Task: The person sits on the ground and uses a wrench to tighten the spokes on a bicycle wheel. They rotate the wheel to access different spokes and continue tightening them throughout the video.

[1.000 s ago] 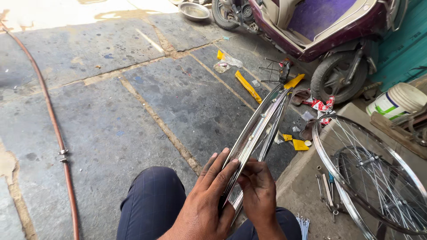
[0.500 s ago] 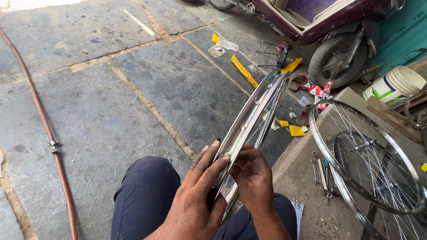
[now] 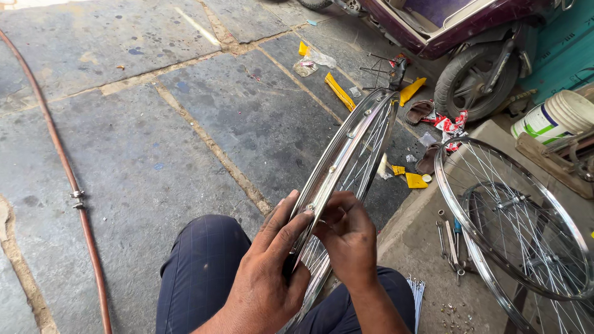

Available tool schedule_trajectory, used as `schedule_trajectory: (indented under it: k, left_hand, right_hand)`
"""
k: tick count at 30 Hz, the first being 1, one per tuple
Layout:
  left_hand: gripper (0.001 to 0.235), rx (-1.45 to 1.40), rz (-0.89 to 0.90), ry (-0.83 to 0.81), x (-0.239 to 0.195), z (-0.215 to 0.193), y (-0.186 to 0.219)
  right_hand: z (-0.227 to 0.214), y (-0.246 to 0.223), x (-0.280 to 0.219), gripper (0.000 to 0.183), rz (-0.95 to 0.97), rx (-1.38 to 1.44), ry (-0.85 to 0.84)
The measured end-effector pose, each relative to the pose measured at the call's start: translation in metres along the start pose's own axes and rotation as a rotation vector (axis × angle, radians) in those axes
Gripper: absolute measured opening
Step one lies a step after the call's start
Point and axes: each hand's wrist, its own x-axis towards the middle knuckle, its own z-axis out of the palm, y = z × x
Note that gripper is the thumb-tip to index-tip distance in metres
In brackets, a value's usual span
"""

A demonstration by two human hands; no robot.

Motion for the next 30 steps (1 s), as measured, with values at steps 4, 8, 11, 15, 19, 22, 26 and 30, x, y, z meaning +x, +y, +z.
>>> schedule_trajectory:
  k: [4, 8, 11, 15, 19, 22, 26, 30]
  left_hand:
    - [0.072, 0.000, 0.043, 0.019, -0.002, 0.002, 0.004]
    - [0.070, 0.009, 0.043, 0.032, 0.000, 0.000, 0.002]
    - [0.071, 0.014, 0.023, 0.023, 0.000, -0.001, -0.001]
    - [0.073, 0.014, 0.037, 0.032, -0.001, -0.001, -0.001]
    - [0.071, 0.010, 0.045, 0.035, -0.001, 0.001, 0.003]
    - [0.071, 0.018, 0.059, 0.049, -0.002, -0.003, 0.001]
    - [0.072, 0.009, 0.034, 0.030, -0.001, -0.004, -0.003]
    - [0.072, 0.020, 0.020, 0.016, -0.001, -0.003, -0.001]
  right_hand:
    - [0.013, 0.012, 0.007, 0.034, -0.029, -0.476, 0.062]
    - [0.006, 0.016, 0.012, 0.036, 0.069, -0.364, -0.157]
    - [-0.001, 0.008, -0.007, 0.047, 0.099, 0.111, -0.071]
    - [-0.002, 0.013, -0.005, 0.038, 0.110, 0.002, 0.004]
    - [0.011, 0.016, 0.012, 0.039, -0.004, -0.482, -0.007]
    - [0.009, 0.011, 0.013, 0.039, 0.002, -0.455, -0.169]
    - [0.000, 0.000, 0.000, 0.043, 0.042, 0.020, -0.167]
    - [-0.007, 0.004, -0.007, 0.035, 0.089, -0.046, -0.092]
